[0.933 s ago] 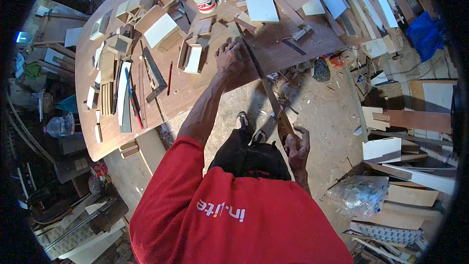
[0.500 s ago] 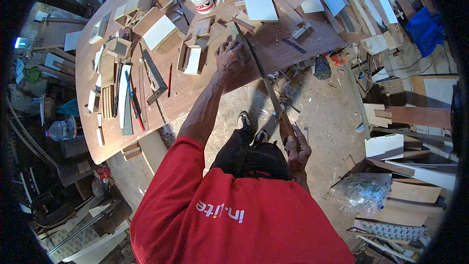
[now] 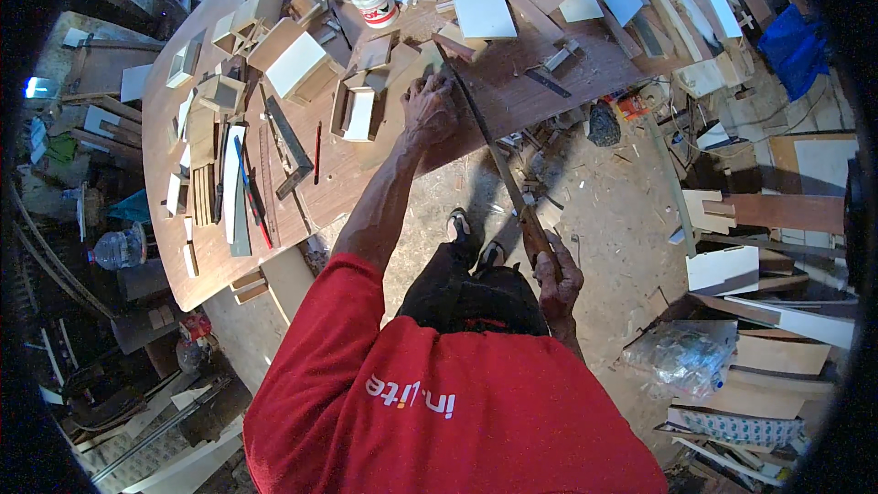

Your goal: The person applies glue to the edges of small wooden pieces and assembles them into a box, then uses a saw to trim the edge of a component.

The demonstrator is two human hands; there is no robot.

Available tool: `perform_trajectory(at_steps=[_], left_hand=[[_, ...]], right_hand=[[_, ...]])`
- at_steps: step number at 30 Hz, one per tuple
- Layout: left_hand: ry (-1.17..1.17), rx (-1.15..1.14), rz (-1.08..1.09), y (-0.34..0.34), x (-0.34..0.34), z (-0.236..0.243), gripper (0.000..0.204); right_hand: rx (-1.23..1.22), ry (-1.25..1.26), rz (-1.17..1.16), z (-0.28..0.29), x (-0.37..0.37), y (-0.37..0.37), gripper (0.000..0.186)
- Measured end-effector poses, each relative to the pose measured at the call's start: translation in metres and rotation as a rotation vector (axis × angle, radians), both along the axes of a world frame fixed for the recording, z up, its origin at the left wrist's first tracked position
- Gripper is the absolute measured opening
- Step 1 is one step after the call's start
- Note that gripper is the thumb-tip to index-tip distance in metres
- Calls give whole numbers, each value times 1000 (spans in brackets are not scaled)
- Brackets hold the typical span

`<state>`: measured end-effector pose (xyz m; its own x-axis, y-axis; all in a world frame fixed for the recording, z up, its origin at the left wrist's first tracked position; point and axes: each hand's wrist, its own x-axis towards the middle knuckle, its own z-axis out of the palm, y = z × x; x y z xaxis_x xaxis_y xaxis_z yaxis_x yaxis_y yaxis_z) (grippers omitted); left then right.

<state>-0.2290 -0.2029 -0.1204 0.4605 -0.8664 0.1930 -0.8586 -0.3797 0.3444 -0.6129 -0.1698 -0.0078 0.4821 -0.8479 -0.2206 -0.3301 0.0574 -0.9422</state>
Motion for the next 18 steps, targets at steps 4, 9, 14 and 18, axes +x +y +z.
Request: perform_trajectory(at_steps=[4,9,14,18], left_hand=[[0,119,51,-4,-9,15,73],[-7,184,39,-5,-11,25,73],[24,158,63,-4,-10,24,69],[28,157,41,-7,-11,22,68]], right_hand=[[-38,13,-1,-1,-3,-1,38],[-63,-34,-16,-3,-3,-1,38],[-65,4,3,-2,-4,-1,39],[-73,0,-11,0,-6,-1,39]])
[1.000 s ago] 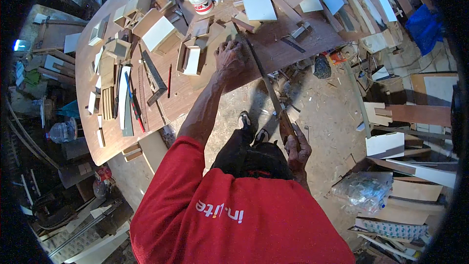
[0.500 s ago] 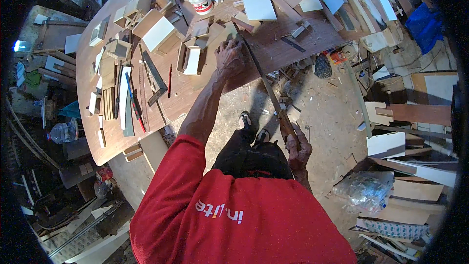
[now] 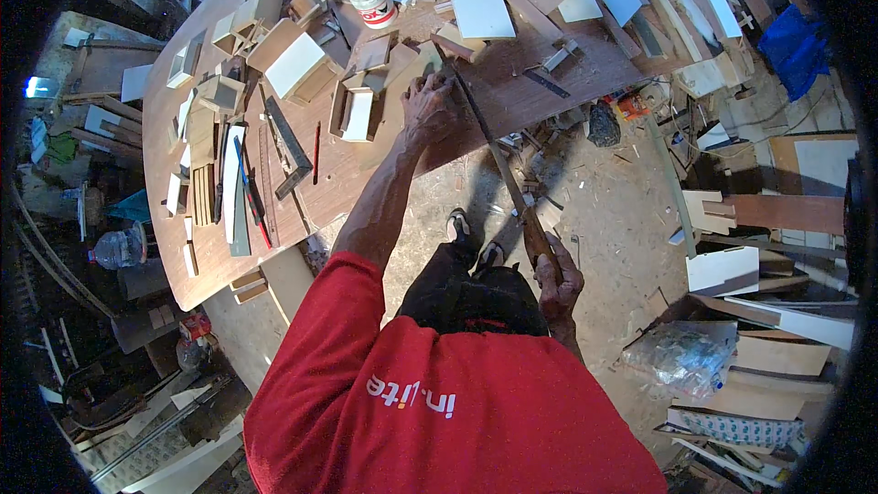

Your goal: The person applies glue to the edges of small wooden pieces and assembles them into a box, then uses a saw to trim the edge of a component.

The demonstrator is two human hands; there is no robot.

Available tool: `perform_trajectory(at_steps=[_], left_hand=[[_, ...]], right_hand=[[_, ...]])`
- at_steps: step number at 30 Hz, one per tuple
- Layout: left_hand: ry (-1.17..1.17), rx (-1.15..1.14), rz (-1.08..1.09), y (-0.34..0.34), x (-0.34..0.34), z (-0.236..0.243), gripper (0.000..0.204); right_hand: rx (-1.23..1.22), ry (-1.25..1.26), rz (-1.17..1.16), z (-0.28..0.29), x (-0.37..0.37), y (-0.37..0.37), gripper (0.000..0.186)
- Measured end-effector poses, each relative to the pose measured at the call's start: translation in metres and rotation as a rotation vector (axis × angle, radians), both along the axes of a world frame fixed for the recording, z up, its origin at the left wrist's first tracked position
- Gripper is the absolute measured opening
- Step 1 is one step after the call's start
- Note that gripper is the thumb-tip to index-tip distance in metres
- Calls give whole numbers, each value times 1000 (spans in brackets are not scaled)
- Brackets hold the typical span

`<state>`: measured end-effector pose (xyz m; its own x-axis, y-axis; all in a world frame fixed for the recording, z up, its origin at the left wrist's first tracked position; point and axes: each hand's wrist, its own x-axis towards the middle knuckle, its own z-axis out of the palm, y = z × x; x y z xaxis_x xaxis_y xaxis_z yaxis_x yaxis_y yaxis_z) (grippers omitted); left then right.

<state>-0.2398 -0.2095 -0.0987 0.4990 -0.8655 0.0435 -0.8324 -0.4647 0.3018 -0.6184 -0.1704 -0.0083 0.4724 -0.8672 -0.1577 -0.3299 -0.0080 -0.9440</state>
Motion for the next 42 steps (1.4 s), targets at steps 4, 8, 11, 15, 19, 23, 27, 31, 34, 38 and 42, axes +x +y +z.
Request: perform_trajectory(at_steps=[4,8,11,15,19,23,27,31,34,38,42], left_hand=[[-16,33,17,2,0,2,66],[-2,61,27,2,1,2,62],[0,111,17,0,2,5,64],[38,40,52,1,-5,13,70],[135,-21,147,1,-10,16,74],[73,-5,141,-2,-10,15,71],[38,-13,124,0,-8,12,68],[5,-36,101,0,-9,10,64],[47,-33,83,1,-9,13,57],[12,-55,67,6,-6,9,61],[-25,-43,81,0,-7,3,63]], right_hand=[[26,-2,12,1,0,-2,37],[18,7,24,0,-1,-2,36],[20,9,30,0,-2,-2,36],[8,39,25,0,0,-3,36],[-52,25,30,-1,2,-2,39],[-61,76,77,-9,-1,-2,41],[-66,65,78,-7,2,0,41],[-84,37,100,-5,1,-2,43],[-29,85,120,0,1,-3,44],[-31,47,127,-1,2,-4,45],[72,75,122,-3,0,-3,45]])
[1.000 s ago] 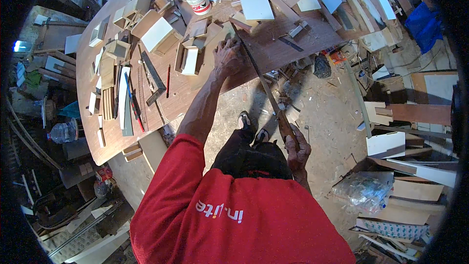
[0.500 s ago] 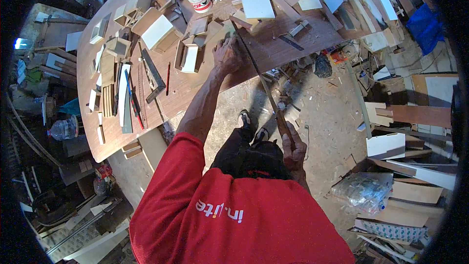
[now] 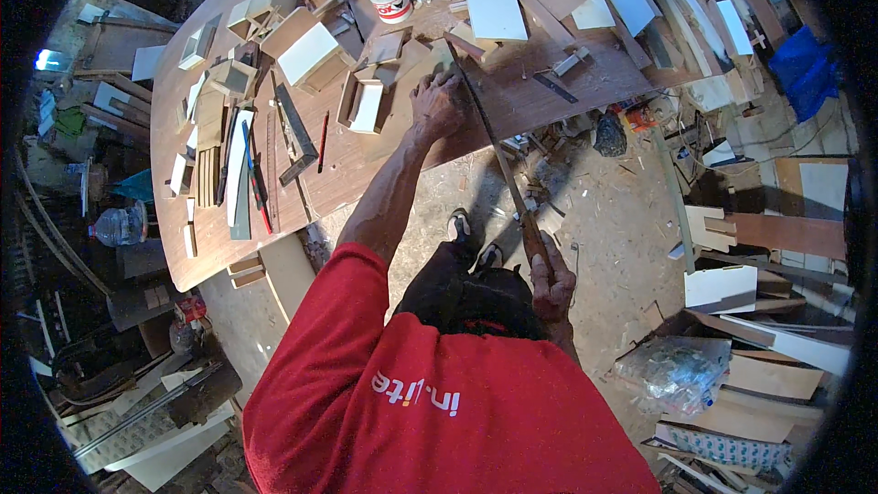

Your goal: The person applies glue to the edges of small wooden pieces and assembles them into a box, then uses a saw to trim the edge of a component.

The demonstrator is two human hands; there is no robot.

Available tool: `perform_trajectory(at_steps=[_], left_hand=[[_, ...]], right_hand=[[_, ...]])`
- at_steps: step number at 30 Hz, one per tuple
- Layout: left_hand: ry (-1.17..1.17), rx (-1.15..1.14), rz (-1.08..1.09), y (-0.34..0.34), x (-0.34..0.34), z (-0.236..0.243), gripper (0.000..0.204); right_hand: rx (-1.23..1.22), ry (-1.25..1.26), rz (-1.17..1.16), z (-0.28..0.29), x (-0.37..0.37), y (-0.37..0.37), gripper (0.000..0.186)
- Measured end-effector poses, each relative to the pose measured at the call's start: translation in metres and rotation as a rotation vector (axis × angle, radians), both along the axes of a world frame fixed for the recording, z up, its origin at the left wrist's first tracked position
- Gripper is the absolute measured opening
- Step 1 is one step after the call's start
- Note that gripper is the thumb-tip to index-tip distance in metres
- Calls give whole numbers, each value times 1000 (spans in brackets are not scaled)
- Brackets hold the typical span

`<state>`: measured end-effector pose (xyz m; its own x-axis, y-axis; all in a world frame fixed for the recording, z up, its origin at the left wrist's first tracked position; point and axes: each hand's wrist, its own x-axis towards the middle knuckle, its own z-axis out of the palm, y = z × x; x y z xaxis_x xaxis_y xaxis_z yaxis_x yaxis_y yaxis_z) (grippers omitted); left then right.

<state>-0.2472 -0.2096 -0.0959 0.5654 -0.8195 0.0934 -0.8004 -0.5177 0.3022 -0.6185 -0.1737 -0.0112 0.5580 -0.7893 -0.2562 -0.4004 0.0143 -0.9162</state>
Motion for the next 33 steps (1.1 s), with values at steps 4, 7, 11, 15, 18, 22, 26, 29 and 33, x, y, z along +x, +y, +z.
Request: perform_trajectory(at_steps=[4,7,11,15,18,22,26,29,33], left_hand=[[-16,-3,-18,2,4,-2,63],[131,19,-9,-4,2,5,66],[62,47,-14,-3,5,2,65],[85,76,-20,-3,2,9,66],[102,11,1,-1,2,11,62],[88,-25,4,0,-5,19,58],[95,3,-30,0,-3,19,54],[81,35,-43,-2,4,10,54],[86,-23,-66,2,8,-1,53]], right_hand=[[5,-33,-26,7,4,1,42],[-18,12,-5,12,5,2,42],[-24,4,30,12,4,2,42],[-10,31,24,11,3,3,42],[2,-5,6,10,4,5,42],[-71,-16,10,7,4,6,42],[-106,20,26,3,1,7,43],[-76,16,50,5,1,7,44],[-104,1,43,6,3,9,44]])
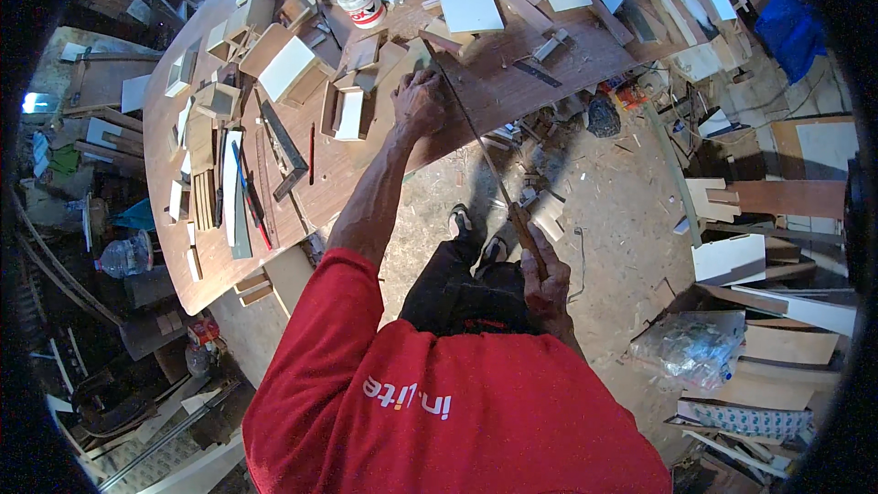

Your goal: The person applies glue to the edges of small wooden pieces and assembles them into a box, then uses a saw to trim the edge of a component.

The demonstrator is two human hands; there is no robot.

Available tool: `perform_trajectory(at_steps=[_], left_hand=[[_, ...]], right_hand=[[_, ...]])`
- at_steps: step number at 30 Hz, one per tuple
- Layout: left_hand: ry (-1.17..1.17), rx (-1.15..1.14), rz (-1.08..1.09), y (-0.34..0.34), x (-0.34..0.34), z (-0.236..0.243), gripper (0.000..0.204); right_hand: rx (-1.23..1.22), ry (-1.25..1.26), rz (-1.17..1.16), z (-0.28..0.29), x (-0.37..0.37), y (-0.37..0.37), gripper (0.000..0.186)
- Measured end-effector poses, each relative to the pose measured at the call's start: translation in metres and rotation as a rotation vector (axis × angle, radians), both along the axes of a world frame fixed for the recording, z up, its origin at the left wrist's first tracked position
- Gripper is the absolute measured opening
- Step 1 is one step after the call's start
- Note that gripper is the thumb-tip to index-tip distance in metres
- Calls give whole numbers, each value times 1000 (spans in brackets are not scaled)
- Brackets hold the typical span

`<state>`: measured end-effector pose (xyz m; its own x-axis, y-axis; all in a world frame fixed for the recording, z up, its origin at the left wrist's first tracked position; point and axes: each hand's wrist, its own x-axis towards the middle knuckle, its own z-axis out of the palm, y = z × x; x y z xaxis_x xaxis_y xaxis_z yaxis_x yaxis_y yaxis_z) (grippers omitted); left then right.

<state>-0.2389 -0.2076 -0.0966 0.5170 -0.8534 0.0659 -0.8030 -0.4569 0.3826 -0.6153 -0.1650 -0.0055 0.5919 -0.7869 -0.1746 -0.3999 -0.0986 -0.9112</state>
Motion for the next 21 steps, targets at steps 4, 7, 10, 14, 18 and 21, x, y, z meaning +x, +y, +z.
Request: perform_trajectory(at_steps=[4,7,10,14,18,21], left_hand=[[-17,-11,12,-1,-8,9,52],[8,-42,11,0,-9,13,54],[-7,34,-4,1,-8,16,56],[-19,19,23,-3,-9,10,58],[-8,80,52,-8,-11,12,60],[19,99,27,-7,-9,13,60]], right_hand=[[9,-26,-29,-3,1,1,44],[30,-49,-47,-2,1,2,43],[68,-21,-48,4,3,3,43],[81,48,-3,5,1,2,42],[-54,-64,-17,-4,3,6,43],[6,-63,-24,4,5,6,43]])
